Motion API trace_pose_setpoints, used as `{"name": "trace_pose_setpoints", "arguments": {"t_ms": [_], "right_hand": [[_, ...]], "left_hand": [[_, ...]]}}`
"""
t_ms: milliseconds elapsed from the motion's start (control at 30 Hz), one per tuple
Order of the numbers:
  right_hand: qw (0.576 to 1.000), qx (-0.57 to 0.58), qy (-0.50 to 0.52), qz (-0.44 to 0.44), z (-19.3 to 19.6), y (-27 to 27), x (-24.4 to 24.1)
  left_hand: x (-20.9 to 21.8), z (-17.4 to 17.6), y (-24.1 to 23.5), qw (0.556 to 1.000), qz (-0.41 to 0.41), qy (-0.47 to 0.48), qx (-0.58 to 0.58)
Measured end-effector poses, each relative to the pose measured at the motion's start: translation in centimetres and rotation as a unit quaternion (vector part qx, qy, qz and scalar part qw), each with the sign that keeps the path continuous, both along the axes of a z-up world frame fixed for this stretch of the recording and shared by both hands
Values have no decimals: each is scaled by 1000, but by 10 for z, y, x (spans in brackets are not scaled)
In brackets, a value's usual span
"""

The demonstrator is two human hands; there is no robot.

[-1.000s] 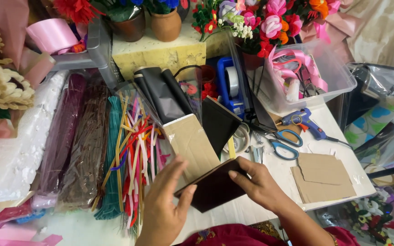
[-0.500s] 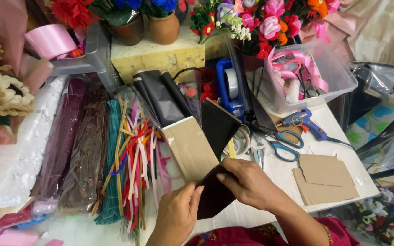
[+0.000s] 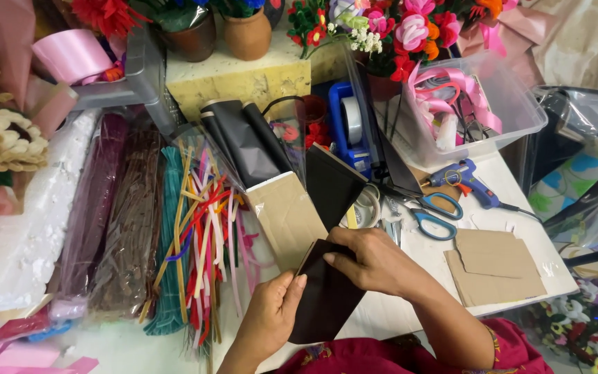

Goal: Preparing plastic sleeves by cutting plastic film and inserting cardboard supports for flower bouquets.

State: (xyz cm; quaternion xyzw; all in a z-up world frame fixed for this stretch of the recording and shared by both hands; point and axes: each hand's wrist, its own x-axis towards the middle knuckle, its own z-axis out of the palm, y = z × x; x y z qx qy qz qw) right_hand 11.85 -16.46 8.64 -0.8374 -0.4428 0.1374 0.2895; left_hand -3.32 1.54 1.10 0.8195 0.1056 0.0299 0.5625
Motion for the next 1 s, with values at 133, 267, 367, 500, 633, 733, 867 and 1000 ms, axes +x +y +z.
{"name": "trace_pose_setpoints", "arguments": {"t_ms": [133,267,367,500,633,733,867,1000], "right_hand": [[1000,25,4,2,7,-1,0],[979,148,132,-39,-1,-16,8],[914,278,289,-53,-18,-25,8],[806,374,458,-35,-84,-32,0],[837,282,462,-74,-59,-15,-24],[833,310,446,-101,-56,-7,-31],[811,327,447,-192,-74,-5,-21],[807,335,439,-210,-78,-3,-13]], "left_hand": [[0,0,1,1000,10,-9,-1],[-3,0,7,996,58,-58,-21],[-6,4,9,991,97,-74,-55],[-6,5,11,983,140,-95,-77],[-3,2,9,979,155,-105,-78],[-3,0,8,976,174,-94,-94],[3,-5,8,968,184,-91,-144],[9,-14,6,958,200,-95,-182]]}}
